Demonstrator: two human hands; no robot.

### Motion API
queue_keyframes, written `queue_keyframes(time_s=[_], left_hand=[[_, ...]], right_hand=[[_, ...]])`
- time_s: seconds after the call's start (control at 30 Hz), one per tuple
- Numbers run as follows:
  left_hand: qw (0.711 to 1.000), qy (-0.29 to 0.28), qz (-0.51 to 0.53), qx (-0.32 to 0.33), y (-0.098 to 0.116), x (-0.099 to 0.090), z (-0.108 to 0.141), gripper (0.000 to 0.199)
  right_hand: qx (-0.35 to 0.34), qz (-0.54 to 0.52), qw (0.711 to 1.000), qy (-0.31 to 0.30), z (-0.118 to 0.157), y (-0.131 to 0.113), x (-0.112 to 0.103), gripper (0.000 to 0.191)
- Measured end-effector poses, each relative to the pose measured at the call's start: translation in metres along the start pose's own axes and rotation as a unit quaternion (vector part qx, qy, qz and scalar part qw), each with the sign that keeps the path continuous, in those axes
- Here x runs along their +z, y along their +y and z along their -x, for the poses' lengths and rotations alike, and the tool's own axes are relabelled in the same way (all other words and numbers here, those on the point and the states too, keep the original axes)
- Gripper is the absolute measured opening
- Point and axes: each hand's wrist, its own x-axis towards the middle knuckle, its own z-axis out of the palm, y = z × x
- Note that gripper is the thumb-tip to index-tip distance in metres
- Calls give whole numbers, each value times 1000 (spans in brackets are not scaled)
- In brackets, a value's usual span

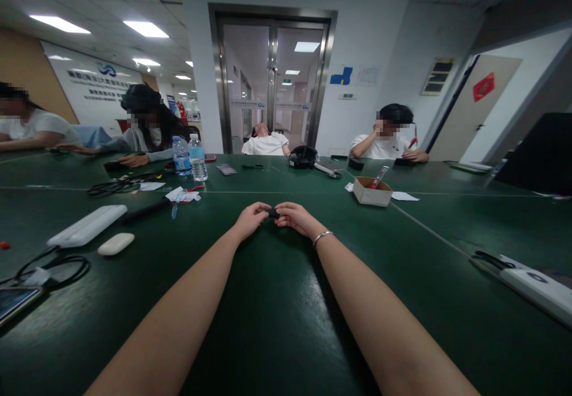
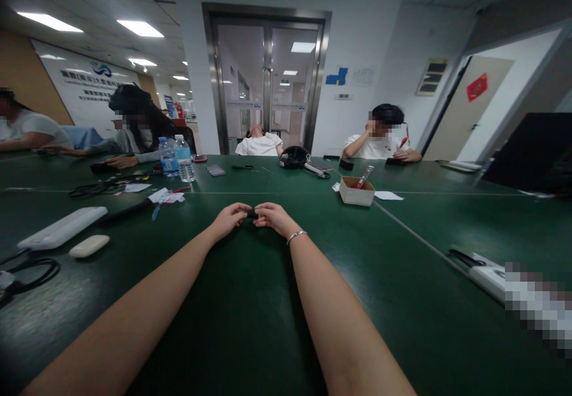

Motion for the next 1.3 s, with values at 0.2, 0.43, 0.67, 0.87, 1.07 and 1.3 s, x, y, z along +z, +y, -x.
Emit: queue_keyframes(time_s=[0.2, 0.43, 0.67, 0.87, 1.07, 1.3], left_hand=[[1000, -17, 4, -12, 5, 1, 1, 31], [999, -12, 21, -22, 4, 1, 0, 28], [1000, -25, 7, -5, 2, 1, 1, 28], [1000, -8, -8, 11, 2, 2, 2, 27], [1000, -14, -10, 18, 0, 1, 2, 30], [1000, -21, -7, 20, 1, 2, 2, 35]], right_hand=[[-8, 16, 999, -27, 3, -3, 3, 20], [-1, -7, 1000, 0, 3, -3, 5, 19], [0, -7, 1000, -5, 4, -4, 4, 18], [3, -9, 1000, 0, 4, -3, 5, 18], [0, -8, 1000, -6, 3, -3, 4, 17], [-4, -11, 1000, -6, 2, -1, 3, 17]])
